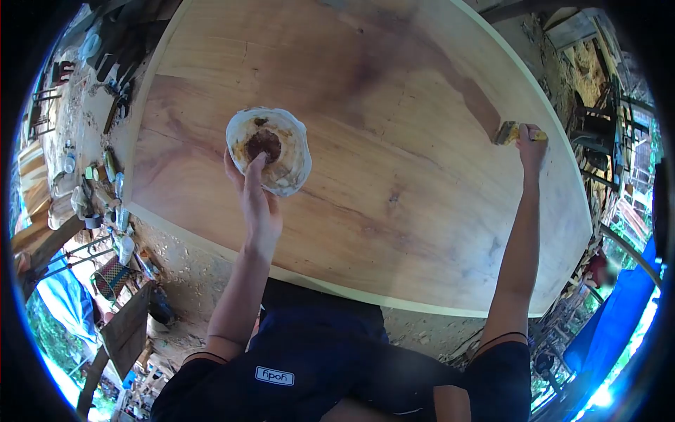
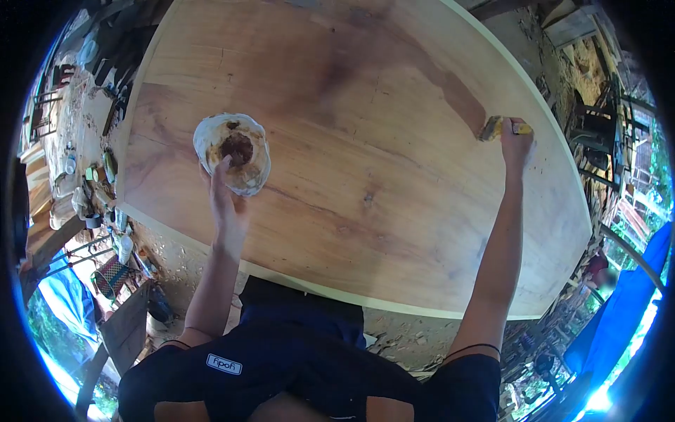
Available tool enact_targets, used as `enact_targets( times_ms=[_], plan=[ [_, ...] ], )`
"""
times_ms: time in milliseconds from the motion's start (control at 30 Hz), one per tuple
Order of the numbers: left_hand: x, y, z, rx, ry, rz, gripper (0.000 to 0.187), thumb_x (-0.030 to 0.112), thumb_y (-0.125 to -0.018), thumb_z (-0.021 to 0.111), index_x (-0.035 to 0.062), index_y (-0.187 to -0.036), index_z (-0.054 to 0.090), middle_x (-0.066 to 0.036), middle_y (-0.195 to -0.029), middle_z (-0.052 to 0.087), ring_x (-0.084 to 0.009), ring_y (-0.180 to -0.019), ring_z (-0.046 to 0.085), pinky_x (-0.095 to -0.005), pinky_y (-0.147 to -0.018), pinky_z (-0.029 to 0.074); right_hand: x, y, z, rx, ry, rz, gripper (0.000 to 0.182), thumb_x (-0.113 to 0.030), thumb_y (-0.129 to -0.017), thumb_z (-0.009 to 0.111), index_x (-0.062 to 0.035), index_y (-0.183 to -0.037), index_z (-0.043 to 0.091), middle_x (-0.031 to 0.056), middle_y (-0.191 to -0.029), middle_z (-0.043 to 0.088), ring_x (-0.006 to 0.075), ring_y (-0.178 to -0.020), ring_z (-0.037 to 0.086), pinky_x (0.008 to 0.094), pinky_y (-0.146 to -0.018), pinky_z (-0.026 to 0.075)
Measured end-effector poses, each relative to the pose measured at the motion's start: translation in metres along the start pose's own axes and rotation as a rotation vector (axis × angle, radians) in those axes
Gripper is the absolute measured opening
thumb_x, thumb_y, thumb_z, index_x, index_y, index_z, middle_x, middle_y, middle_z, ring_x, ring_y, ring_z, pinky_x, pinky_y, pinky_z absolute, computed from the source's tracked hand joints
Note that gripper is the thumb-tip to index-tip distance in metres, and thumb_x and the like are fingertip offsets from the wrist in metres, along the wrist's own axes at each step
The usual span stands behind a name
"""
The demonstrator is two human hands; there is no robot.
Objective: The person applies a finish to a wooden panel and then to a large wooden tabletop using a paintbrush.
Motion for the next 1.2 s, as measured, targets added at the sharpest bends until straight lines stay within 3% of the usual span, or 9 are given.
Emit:
enact_targets(
  times_ms=[167,333,433,567,633,767,933,1100,1200],
  plan=[
    [-0.001,-0.005,-0.013,-0.042,0.12,-0.158,0.065,0.013,-0.087,0.058,0.0179,-0.141,0.024,-0.005,-0.133,0.039,-0.0194,-0.124,0.04,-0.0369,-0.1,0.038,-0.133,-0.003,0.074,0.137,0.469,-0.313,0.038,-0.039,-0.078,0.061,-0.0066,-0.096,0.069,0.0194,-0.086,0.067,0.0366,-0.081,0.065,0.0454,-0.073,0.052],
    [-0.007,-0.015,-0.023,-0.091,0.11,-0.168,0.061,0.02,-0.087,0.059,0.016,-0.139,0.028,-0.007,-0.131,0.042,-0.0228,-0.121,0.045,-0.0439,-0.095,0.045,-0.286,0.023,0.136,0.036,0.0,-0.547,0.029,-0.03,-0.079,0.059,-0.0027,-0.075,0.067,0.018,-0.071,0.066,0.0318,-0.068,0.066,0.0409,-0.062,0.053],
    [-0.008,-0.014,-0.016,-0.127,0.159,-0.232,0.063,0.019,-0.086,0.059,0.0178,-0.14,0.026,-0.005,-0.132,0.041,-0.0205,-0.123,0.042,-0.0388,-0.098,0.041,-0.343,0.035,0.145,-0.383,-0.287,-0.191,0.064,-0.039,-0.082,0.064,-0.009,-0.133,0.042,0.0252,-0.129,0.051,0.0309,-0.114,0.055,0.0377,-0.095,0.043],
    [-0.007,-0.011,-0.002,-0.124,0.137,-0.283,0.064,0.023,-0.085,0.06,0.016,-0.139,0.028,-0.006,-0.132,0.041,-0.0206,-0.122,0.043,-0.0386,-0.096,0.043,-0.315,-0.005,0.194,-0.385,-0.539,-0.303,0.048,-0.029,-0.082,0.064,-0.0072,-0.123,0.051,0.0206,-0.108,0.064,0.028,-0.099,0.063,0.0395,-0.082,0.049],
    [-0.01,-0.009,0.003,-0.145,0.142,-0.302,0.063,0.023,-0.085,0.061,0.0157,-0.139,0.029,-0.006,-0.132,0.042,-0.0204,-0.122,0.043,-0.0383,-0.096,0.043,-0.26,-0.043,0.197,-0.312,-0.874,-0.187,0.031,-0.03,-0.082,0.067,0.0012,-0.088,0.066,0.0075,-0.074,0.067,0.0147,-0.066,0.068,0.0287,-0.056,0.054],
    [-0.014,-0.012,0.006,-0.126,0.155,-0.346,0.061,0.021,-0.085,0.062,0.0154,-0.138,0.031,-0.006,-0.131,0.043,-0.0191,-0.12,0.045,-0.0372,-0.096,0.043,-0.158,-0.045,0.094,-0.277,-0.724,0.093,0.033,-0.02,-0.085,0.066,0.0035,-0.106,0.061,0.0124,-0.1,0.065,0.0202,-0.084,0.067,0.029,-0.073,0.058],
    [-0.012,-0.016,0.005,-0.12,0.163,-0.313,0.059,0.021,-0.087,0.059,0.0132,-0.138,0.031,-0.007,-0.131,0.044,-0.0234,-0.119,0.047,-0.047,-0.094,0.046,-0.03,-0.074,0.011,-0.098,-0.473,0.175,0.031,-0.025,-0.084,0.067,0.001,-0.1,0.065,0.0097,-0.09,0.067,0.0163,-0.076,0.067,0.0278,-0.068,0.056],
    [-0.011,-0.022,-0.004,-0.099,0.143,-0.269,0.056,0.022,-0.089,0.057,0.0107,-0.138,0.032,-0.009,-0.133,0.044,-0.0287,-0.119,0.049,-0.0577,-0.091,0.048,-0.048,-0.102,0.014,0.088,0.448,-0.104,0.038,-0.036,-0.077,0.065,0.0004,-0.09,0.067,0.019,-0.08,0.067,0.0271,-0.076,0.068,0.0387,-0.066,0.054],
    [-0.006,-0.022,0.0,-0.087,0.176,-0.31,0.059,0.021,-0.086,0.061,0.0117,-0.137,0.033,-0.004,-0.13,0.046,-0.0177,-0.12,0.046,-0.0365,-0.097,0.042,-0.136,-0.094,0.069,0.122,0.552,-0.387,0.039,-0.039,-0.078,0.06,-0.0012,-0.086,0.067,0.0239,-0.081,0.065,0.0393,-0.081,0.064,0.0483,-0.072,0.051]
  ],
)
Point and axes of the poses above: each hand's wrist, its own y-axis away from the middle knuckle, its own z-axis out of the palm, x = y × z, the point moved 2 cm from there along -y, towards the middle knuckle
